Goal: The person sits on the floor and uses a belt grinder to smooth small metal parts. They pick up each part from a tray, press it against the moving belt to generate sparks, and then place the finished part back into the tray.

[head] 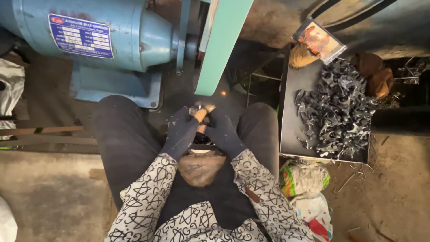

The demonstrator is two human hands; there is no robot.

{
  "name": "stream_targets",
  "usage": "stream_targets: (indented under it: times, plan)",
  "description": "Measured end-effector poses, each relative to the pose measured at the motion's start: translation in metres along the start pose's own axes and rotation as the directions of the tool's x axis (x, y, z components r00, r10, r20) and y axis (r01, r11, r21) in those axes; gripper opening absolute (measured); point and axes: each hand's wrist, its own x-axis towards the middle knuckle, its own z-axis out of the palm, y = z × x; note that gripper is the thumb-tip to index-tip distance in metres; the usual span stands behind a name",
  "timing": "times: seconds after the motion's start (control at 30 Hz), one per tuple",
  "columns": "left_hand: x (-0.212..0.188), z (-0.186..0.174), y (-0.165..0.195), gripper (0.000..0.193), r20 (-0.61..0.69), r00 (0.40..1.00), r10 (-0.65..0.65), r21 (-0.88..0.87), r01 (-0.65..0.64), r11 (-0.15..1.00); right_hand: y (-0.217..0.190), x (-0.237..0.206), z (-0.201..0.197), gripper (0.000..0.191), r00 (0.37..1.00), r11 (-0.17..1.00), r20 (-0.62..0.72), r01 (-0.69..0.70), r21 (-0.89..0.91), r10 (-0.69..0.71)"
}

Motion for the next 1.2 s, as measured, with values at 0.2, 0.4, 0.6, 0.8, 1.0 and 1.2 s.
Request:
stream_targets:
  times: [0.2, 0.4, 0.6, 0.8, 1.0, 1.2]
  plan:
    - [-0.003, 0.007, -0.014, 0.034, 0.519, 0.855, 0.008, -0.838, 0.507, 0.203, 0.007, 0.006, 0.011, 0.05, 0.989, 0.734, 0.062, -0.144, 0.664, 0.138]
    - [0.016, 0.011, -0.004, 0.043, 0.536, 0.837, -0.11, -0.79, 0.544, 0.282, 0.018, 0.016, 0.005, 0.038, 0.986, 0.867, -0.036, -0.125, 0.482, 0.163]
    - [0.038, 0.012, 0.007, 0.04, 0.532, 0.835, -0.14, -0.807, 0.55, 0.215, 0.009, 0.034, -0.001, 0.027, 0.975, 0.808, -0.011, -0.178, 0.562, 0.223]
    - [0.024, 0.01, 0.003, 0.024, 0.238, 0.965, -0.109, -0.624, 0.238, 0.745, 0.003, 0.014, 0.009, 0.034, 0.97, 0.83, -0.137, -0.092, 0.551, 0.198]
    - [0.025, 0.023, 0.003, 0.023, -0.153, 0.976, 0.155, -0.183, -0.182, 0.966, 0.005, 0.019, 0.013, 0.022, 0.917, 0.831, -0.336, 0.01, 0.556, 0.214]
    - [0.02, 0.027, 0.004, 0.026, -0.036, 0.999, 0.024, -0.26, -0.033, 0.965, -0.003, 0.01, -0.025, 0.018, 0.965, 0.979, -0.256, -0.004, 0.206, 0.058]
